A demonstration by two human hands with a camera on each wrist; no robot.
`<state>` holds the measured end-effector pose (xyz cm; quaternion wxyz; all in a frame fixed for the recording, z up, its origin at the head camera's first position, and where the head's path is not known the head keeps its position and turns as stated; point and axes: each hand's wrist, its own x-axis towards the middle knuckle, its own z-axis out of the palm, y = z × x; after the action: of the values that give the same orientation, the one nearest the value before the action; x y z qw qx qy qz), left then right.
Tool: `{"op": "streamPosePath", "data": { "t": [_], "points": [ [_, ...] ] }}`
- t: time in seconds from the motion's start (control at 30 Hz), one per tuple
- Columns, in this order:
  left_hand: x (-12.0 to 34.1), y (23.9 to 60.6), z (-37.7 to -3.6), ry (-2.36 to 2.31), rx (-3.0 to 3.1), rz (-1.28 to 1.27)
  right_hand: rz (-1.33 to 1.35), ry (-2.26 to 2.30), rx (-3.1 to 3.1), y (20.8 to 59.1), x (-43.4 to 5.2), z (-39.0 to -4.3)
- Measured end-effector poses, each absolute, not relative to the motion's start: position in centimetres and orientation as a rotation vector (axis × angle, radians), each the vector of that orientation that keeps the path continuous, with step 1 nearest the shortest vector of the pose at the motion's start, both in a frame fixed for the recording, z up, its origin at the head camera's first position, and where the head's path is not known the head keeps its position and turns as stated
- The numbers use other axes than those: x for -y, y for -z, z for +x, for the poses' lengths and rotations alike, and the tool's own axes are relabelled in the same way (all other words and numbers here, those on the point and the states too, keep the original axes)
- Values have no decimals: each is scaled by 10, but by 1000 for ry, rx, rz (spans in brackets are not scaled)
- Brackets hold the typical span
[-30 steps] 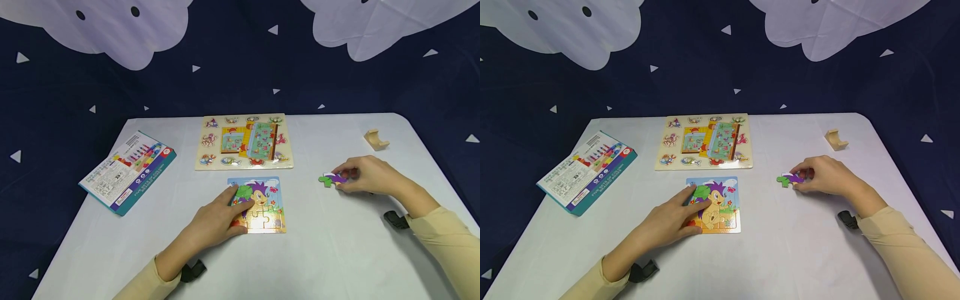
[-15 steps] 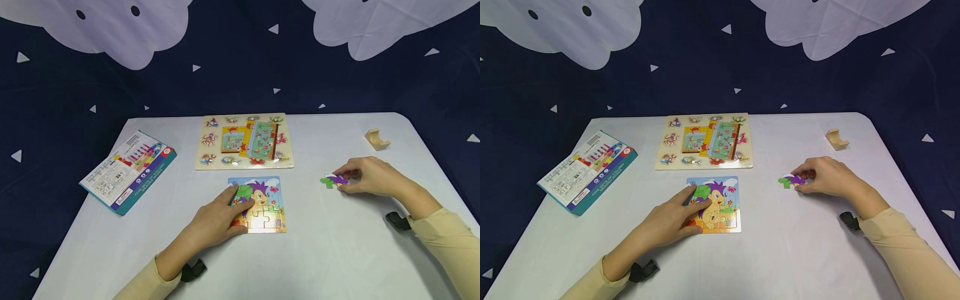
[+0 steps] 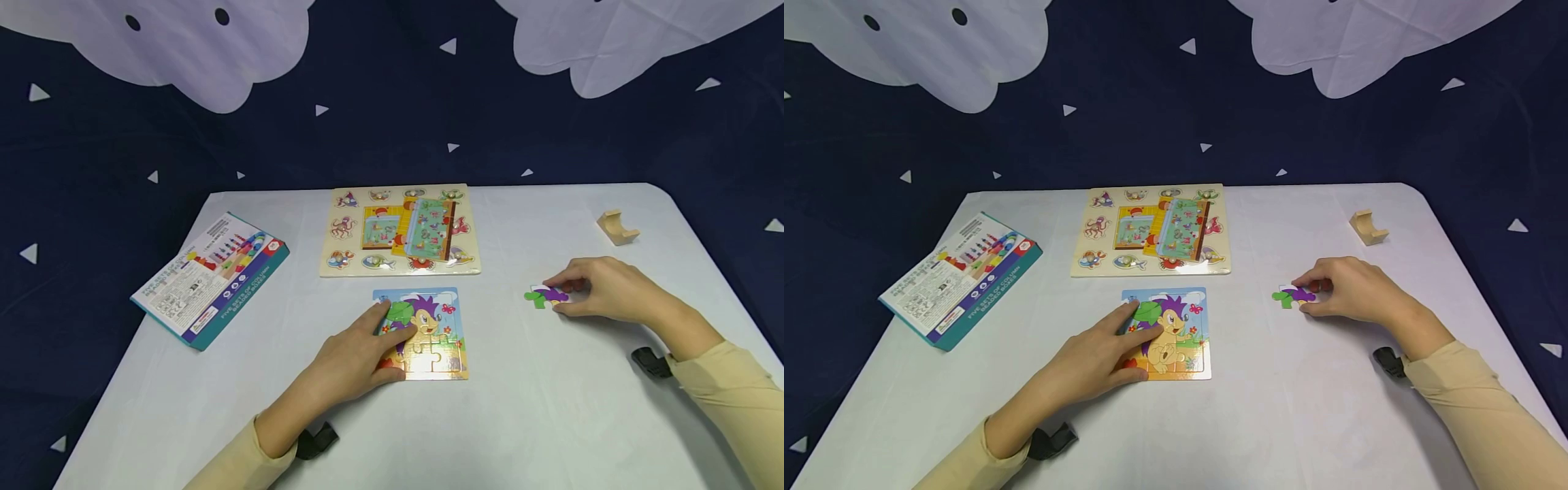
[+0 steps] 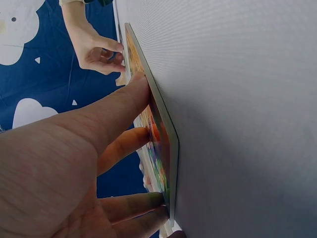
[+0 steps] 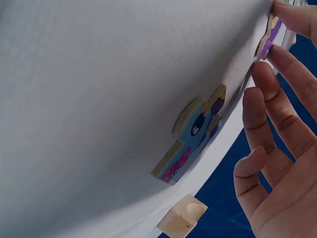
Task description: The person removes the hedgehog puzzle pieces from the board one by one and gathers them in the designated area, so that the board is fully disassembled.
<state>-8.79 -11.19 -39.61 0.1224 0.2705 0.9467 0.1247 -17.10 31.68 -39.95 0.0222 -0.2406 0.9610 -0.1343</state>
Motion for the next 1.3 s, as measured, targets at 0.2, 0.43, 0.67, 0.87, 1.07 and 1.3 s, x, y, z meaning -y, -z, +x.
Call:
{"op": "streamPosePath", "data": {
  "t": [0.2,0.43,0.67,0.87,1.07,1.3],
  "points": [
    [111,396,-88,-365,-2764,791,-751,407,-2981,399,-317,-171],
    [111,396,-87,-365,-2772,789,-769,408,-2997,400,-319,-170],
    [112,396,-85,-367,-2775,786,-784,418,-2999,401,-320,-169],
    [111,396,-84,-368,-2778,768,-775,410,-2991,400,-319,-170],
    [111,395,-84,-378,-2774,756,-751,392,-2985,399,-317,-170],
    [111,397,-85,-392,-2779,762,-739,378,-2981,397,-316,-169]
  ]
}}
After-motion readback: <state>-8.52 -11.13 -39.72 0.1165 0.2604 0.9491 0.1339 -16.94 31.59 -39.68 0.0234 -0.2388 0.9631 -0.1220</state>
